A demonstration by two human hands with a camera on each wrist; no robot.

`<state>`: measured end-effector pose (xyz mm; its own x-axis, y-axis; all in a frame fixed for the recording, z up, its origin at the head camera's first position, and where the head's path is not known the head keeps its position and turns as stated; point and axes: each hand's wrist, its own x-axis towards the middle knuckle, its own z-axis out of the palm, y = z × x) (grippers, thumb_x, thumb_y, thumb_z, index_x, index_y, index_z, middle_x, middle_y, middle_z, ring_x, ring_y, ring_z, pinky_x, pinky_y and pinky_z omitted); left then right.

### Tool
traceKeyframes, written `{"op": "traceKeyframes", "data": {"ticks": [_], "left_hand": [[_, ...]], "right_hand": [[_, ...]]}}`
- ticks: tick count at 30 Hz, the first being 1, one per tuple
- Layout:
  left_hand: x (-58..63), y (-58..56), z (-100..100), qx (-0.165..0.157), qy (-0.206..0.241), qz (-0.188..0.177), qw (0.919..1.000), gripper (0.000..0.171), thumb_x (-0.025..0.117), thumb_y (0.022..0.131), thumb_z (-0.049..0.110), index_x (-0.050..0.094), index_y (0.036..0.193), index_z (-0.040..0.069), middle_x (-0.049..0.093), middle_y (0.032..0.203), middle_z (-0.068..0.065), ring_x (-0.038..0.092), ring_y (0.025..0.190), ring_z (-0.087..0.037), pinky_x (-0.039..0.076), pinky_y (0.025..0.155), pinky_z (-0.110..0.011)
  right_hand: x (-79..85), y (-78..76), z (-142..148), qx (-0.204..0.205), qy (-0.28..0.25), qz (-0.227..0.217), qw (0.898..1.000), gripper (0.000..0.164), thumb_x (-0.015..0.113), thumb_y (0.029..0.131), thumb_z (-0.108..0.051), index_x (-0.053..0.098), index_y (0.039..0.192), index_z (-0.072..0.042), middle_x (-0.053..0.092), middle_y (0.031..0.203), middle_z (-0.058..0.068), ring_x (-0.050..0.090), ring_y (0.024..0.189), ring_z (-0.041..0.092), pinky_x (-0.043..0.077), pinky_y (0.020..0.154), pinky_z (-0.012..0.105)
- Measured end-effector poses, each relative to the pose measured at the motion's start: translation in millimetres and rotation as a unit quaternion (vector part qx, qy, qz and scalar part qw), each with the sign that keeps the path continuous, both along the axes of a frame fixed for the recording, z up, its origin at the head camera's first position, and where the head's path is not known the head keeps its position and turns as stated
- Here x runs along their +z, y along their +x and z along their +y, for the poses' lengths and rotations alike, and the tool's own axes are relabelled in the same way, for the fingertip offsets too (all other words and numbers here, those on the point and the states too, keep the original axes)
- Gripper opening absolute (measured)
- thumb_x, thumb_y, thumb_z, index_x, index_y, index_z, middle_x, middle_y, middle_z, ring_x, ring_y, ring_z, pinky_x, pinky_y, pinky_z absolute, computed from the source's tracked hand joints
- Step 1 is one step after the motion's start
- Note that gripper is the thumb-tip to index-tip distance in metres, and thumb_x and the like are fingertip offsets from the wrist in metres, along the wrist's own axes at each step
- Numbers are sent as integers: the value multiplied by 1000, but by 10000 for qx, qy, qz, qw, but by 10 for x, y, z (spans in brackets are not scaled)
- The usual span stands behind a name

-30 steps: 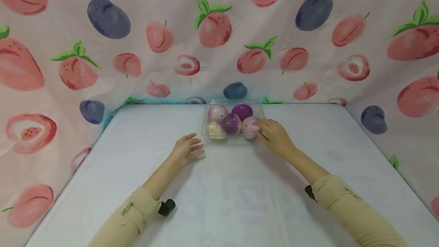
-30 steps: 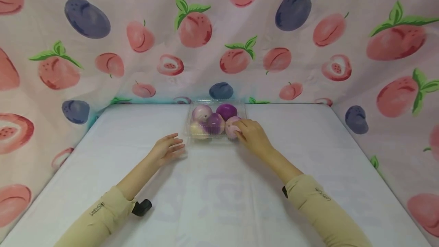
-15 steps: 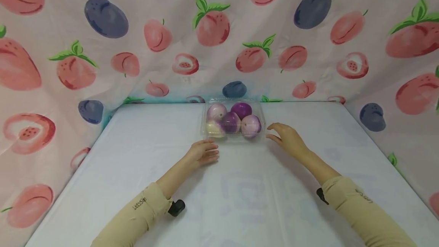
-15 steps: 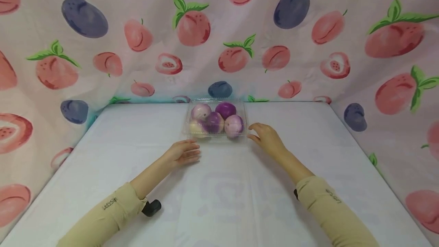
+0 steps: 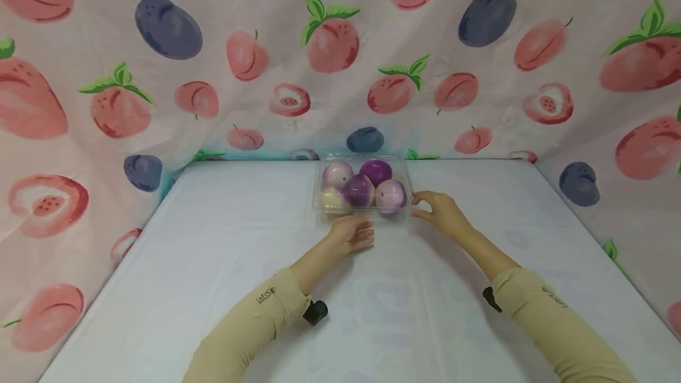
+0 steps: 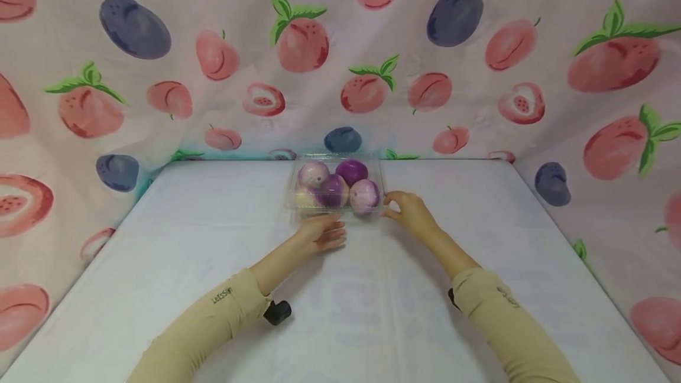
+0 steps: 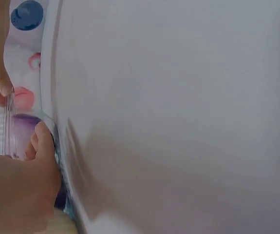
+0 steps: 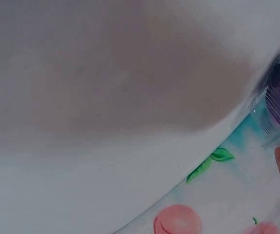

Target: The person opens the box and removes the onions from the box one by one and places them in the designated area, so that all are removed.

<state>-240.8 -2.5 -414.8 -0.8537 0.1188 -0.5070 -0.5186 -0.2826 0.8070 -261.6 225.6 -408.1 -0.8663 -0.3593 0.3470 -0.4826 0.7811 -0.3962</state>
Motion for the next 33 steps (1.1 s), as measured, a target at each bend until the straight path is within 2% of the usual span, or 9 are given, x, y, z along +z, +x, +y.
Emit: {"op": "traceKeyframes", "data": {"ticks": [4,7,10,13,18,22,28,31,33], "left_hand": [[17,-12,180,49,-61,43,10000,36,56,94,10,52,127,-4,64,110,-19,63,107,-33,53,89,-39],[2,-32,327,90,-129,109,9998,36,55,95,13,52,127,-4,63,117,-20,64,106,-32,54,87,-38],[-14,-55,459,208,-17,107,9997,34,56,95,14,54,123,-5,63,117,-21,65,106,-33,54,85,-39],[-17,-73,565,327,164,83,9993,33,57,94,13,55,121,-5,63,117,-22,65,105,-33,54,84,-39],[-26,-86,677,405,198,86,9989,31,55,95,13,57,121,-4,64,116,-21,66,103,-32,55,83,-36],[-25,-85,704,315,167,212,9991,31,48,97,13,55,122,-4,63,117,-23,65,105,-34,54,85,-37],[-45,-72,717,294,187,351,9988,28,45,99,14,56,118,-4,65,110,-20,66,103,-33,55,83,-34],[-63,-66,728,349,162,369,9986,26,45,98,12,58,113,-5,66,100,-14,67,100,-32,56,80,-33],[-65,-69,747,424,223,284,9984,24,46,97,9,58,111,-5,66,95,-12,67,100,-33,56,80,-35]], "right_hand": [[1,-27,-21,114,65,179,9998,22,75,77,-13,67,91,2,70,102,21,64,100,38,49,88,48],[-18,-32,-23,453,462,781,9948,17,73,79,-10,64,87,2,70,89,16,67,86,32,53,77,42],[-51,-29,-26,885,1018,1767,9750,15,70,79,-6,57,82,2,66,78,12,67,73,28,54,65,38],[-80,-21,-29,1063,1424,2565,9501,17,70,76,-1,55,83,1,63,78,11,66,74,28,55,65,36],[-133,-12,-40,960,2244,3225,9146,22,69,71,10,59,90,4,66,89,18,66,82,30,56,71,34],[-193,-39,-67,746,2588,3760,8866,22,69,70,13,57,88,6,66,85,20,65,77,29,56,68,31],[-267,-85,-63,531,2620,4223,8661,15,63,75,11,54,86,7,68,86,21,69,80,31,57,71,34],[-295,-112,-44,595,2582,4319,8621,5,52,84,12,52,85,7,67,84,21,68,78,30,57,70,33],[-311,-138,-25,687,2484,4353,8626,9,44,88,12,51,85,7,66,82,21,66,76,30,56,70,34]]}}
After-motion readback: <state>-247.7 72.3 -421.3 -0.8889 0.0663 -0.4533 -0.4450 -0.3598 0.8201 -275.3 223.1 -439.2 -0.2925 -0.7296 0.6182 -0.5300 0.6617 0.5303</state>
